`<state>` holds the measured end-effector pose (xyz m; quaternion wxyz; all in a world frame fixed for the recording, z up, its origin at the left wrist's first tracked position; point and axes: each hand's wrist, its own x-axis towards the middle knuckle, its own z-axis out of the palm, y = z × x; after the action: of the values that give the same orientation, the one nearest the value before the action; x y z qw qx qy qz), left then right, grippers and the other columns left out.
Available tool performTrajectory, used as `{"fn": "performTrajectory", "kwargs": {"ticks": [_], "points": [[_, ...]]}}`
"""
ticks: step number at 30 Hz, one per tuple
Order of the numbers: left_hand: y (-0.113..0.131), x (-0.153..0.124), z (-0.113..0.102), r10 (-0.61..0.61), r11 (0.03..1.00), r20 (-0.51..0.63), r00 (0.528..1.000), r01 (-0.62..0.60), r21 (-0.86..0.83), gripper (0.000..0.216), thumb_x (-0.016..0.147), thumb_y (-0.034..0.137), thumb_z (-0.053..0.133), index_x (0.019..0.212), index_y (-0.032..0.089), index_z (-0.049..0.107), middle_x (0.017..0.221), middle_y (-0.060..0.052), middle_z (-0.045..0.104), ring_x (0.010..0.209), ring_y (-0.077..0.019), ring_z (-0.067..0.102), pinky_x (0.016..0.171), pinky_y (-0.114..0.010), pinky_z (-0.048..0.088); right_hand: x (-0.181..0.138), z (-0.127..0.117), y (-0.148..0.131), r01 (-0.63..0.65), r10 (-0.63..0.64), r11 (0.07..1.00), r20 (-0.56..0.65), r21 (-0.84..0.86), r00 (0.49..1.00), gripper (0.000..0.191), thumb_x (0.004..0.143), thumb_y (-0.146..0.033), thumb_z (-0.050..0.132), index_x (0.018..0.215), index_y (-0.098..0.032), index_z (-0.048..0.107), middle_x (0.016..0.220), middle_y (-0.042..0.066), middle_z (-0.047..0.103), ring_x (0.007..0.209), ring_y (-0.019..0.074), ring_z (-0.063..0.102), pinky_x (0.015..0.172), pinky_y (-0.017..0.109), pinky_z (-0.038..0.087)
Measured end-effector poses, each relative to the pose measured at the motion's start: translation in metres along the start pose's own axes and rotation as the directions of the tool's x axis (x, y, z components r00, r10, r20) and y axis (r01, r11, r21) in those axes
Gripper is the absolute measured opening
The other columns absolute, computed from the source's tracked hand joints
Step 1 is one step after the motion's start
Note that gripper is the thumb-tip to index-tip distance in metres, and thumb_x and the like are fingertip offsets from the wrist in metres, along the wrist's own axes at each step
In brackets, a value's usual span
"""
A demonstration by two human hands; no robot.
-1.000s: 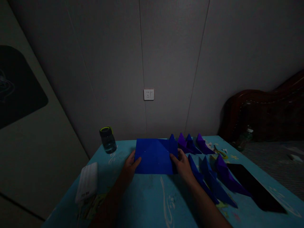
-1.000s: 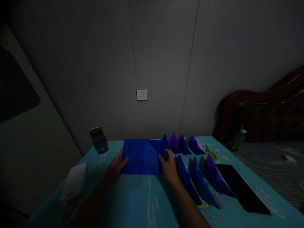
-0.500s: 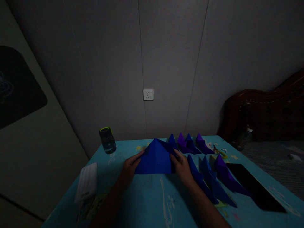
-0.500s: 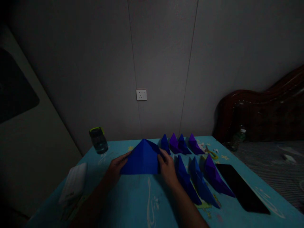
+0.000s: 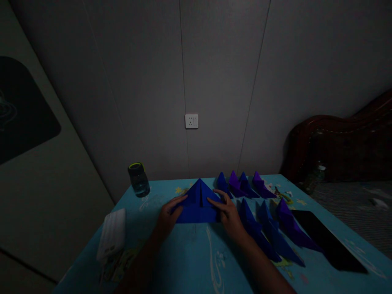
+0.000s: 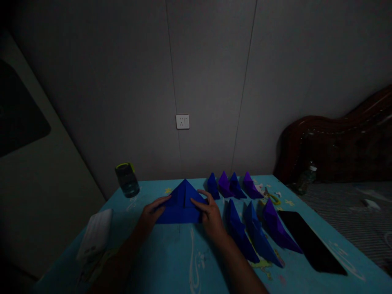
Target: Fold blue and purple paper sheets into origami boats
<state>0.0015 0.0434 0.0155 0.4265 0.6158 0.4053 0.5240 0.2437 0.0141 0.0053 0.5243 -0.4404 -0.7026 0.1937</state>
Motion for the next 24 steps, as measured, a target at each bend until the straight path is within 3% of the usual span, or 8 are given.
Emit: {"fn": "performTrajectory", "kwargs": {"ticks": [3,7,12,17,24], "points": [[0.000,0.000,0.004,0.011,0.998,-0.013,1.000,-0.010,0.058,0.031,0.074,0.036,0.068,0.100,0.021,0.077,0.112,-0.009,0.073,0.111,-0.0292,0.063,0.105,-0.042,0.042,-0.001,0.003,0.005,-0.026,0.029,0.997,0.050,-0.074,0.998,0.061,0.076,0.000,0.040,0.117,-0.035,0.069,0.139,0.004,0.049,0.117,0.0240,0.054,0.099,0.046,0.044],[-0.008,0.002,0.005,-0.012,0.990,-0.048,0.999,0.019,0.142,0.026,0.073,0.036,0.070,0.093,0.022,0.079,0.104,-0.010,0.074,0.103,-0.0290,0.065,0.099,-0.043,0.045,-0.003,0.006,0.004,-0.059,0.078,0.984,0.107,-0.166,0.991,0.054,0.080,-0.004,0.044,0.123,-0.028,0.067,0.142,0.009,0.045,0.111,0.0248,0.057,0.097,0.045,0.046],[-0.017,0.003,0.002,-0.028,0.972,-0.040,0.999,0.037,0.232,0.023,0.067,0.032,0.073,0.087,0.024,0.079,0.097,-0.009,0.075,0.095,-0.0295,0.067,0.097,-0.046,0.046,-0.006,0.007,-0.004,-0.001,0.092,0.945,0.265,-0.327,0.960,0.040,0.090,-0.029,0.054,0.127,-0.020,0.064,0.143,0.014,0.045,0.122,0.0294,0.051,0.105,0.044,0.040],[-0.023,0.002,0.004,-0.026,0.955,-0.041,0.999,0.037,0.293,0.017,0.060,0.032,0.077,0.076,0.026,0.079,0.089,-0.008,0.076,0.089,-0.0289,0.067,0.096,-0.046,0.046,-0.010,0.007,-0.005,0.084,0.138,0.868,0.399,-0.490,0.907,0.061,0.081,-0.056,0.065,0.128,-0.018,0.063,0.139,0.019,0.050,0.125,0.0368,0.046,0.105,0.050,0.034],[-0.030,0.000,0.003,-0.001,0.919,0.006,1.000,-0.001,0.395,0.014,0.067,0.033,0.072,0.079,0.027,0.078,0.091,-0.007,0.075,0.091,-0.0280,0.067,0.093,-0.043,0.048,-0.011,0.010,-0.006,0.185,0.089,0.860,0.496,-0.476,0.864,0.072,0.077,-0.062,0.066,0.133,-0.019,0.058,0.142,0.018,0.050,0.130,0.0341,0.044,0.108,0.049,0.027]]}}
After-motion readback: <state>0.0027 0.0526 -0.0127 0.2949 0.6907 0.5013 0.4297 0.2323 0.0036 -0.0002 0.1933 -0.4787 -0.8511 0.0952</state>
